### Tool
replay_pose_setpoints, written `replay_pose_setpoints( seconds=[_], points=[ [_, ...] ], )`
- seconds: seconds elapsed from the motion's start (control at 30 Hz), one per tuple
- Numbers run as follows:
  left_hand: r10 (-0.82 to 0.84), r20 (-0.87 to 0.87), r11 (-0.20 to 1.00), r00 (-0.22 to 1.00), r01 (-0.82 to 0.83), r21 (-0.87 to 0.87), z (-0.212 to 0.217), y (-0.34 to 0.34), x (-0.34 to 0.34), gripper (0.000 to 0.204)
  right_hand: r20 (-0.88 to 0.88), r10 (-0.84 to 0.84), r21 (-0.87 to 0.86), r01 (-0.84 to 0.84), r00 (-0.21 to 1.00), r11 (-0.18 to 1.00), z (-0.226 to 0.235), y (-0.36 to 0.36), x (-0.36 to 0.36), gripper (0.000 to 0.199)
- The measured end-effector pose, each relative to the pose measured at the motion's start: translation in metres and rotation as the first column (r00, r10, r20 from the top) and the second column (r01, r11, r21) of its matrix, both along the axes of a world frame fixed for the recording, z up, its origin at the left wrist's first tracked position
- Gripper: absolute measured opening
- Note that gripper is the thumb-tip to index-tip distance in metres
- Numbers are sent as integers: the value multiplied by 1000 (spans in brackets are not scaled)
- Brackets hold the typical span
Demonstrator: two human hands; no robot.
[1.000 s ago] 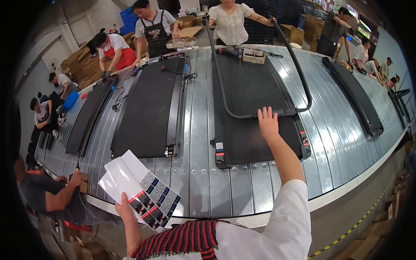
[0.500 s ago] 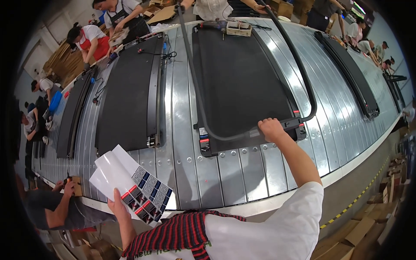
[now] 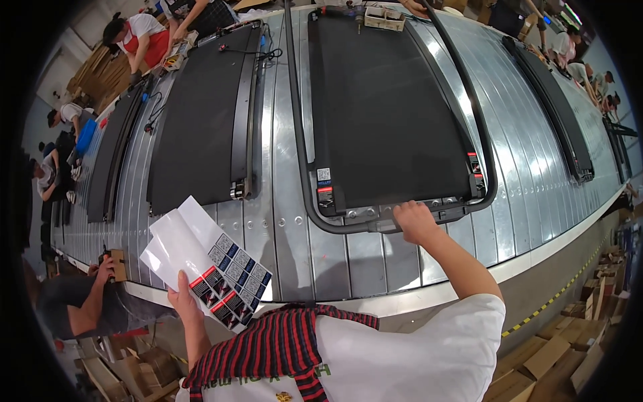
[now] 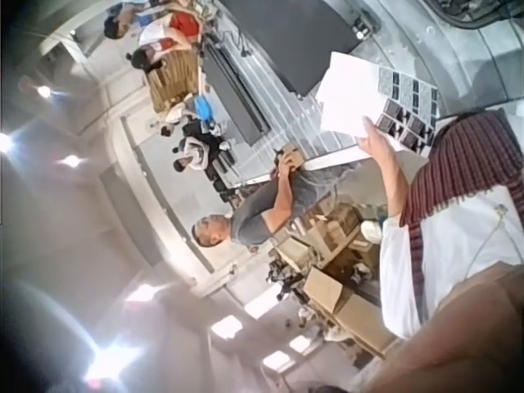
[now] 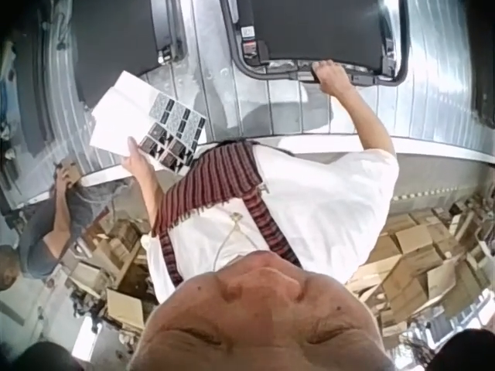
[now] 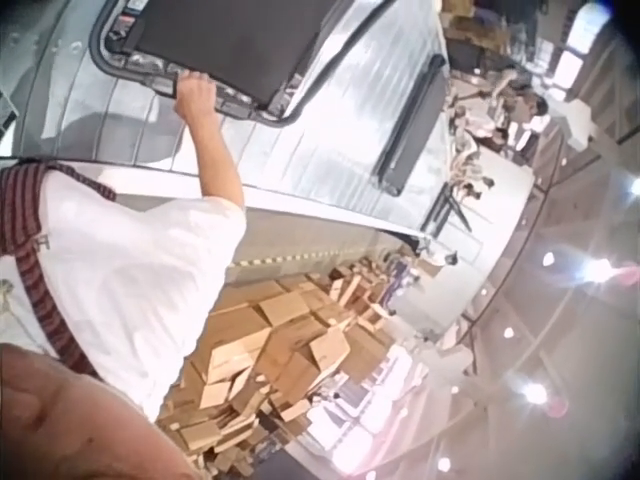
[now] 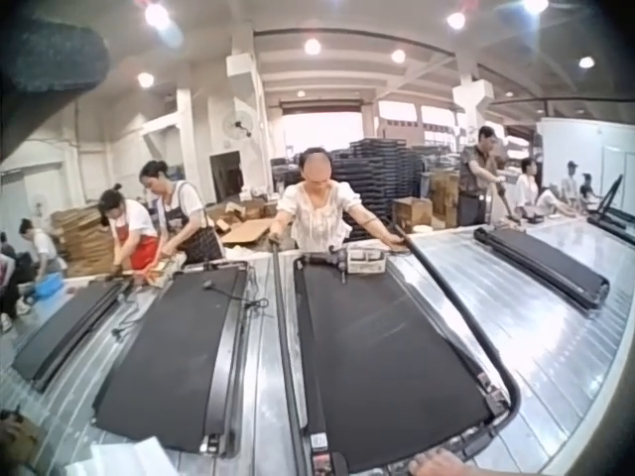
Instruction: Peeling and applying identification and instruction labels to treadmills on a factory assembly line.
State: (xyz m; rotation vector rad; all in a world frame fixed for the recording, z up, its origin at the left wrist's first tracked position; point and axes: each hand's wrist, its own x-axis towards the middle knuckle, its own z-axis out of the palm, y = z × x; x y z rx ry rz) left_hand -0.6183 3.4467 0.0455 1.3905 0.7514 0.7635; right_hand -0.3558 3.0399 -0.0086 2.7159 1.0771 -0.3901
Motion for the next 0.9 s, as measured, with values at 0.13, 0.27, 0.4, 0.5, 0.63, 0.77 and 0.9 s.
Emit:
replay_pose_setpoints(
  seconds=[0.13, 0.27, 0.4, 0.5, 0.63, 0.77, 0.9],
  points=[
    [-18, -4, 1000, 1000, 18, -12, -1, 4, -1, 32, 14, 18, 22, -18, 1000, 1000, -12, 0, -13, 30],
    [-34, -5, 999, 999, 34, -4, -1, 7, 3, 32, -32, -39, 16, 39, 999, 999, -21, -7, -14, 30],
    [-74, -28, 997, 997, 73, -27, -2, 9, 5, 31, -14, -71, -1, 71, 997, 997, -21, -7, -8, 31],
    [-105, -37, 994, 994, 103, -47, -2, 10, 6, 29, 7, -70, -33, 70, 998, 997, -31, 6, -4, 30],
    [-135, -42, 991, 990, 134, -16, 8, 3, 12, 29, 80, -97, -62, 102, 992, 993, -56, 15, -8, 27],
    [-105, -40, 994, 994, 105, 5, 5, 9, 9, 31, 168, -116, 90, 102, 979, 991, -31, 38, -21, 21],
    [-124, -86, 992, 989, 123, -17, 14, 5, 21, 31, 74, -30, 478, -9, 997, 878, 25, 82, -50, 20]
  ],
)
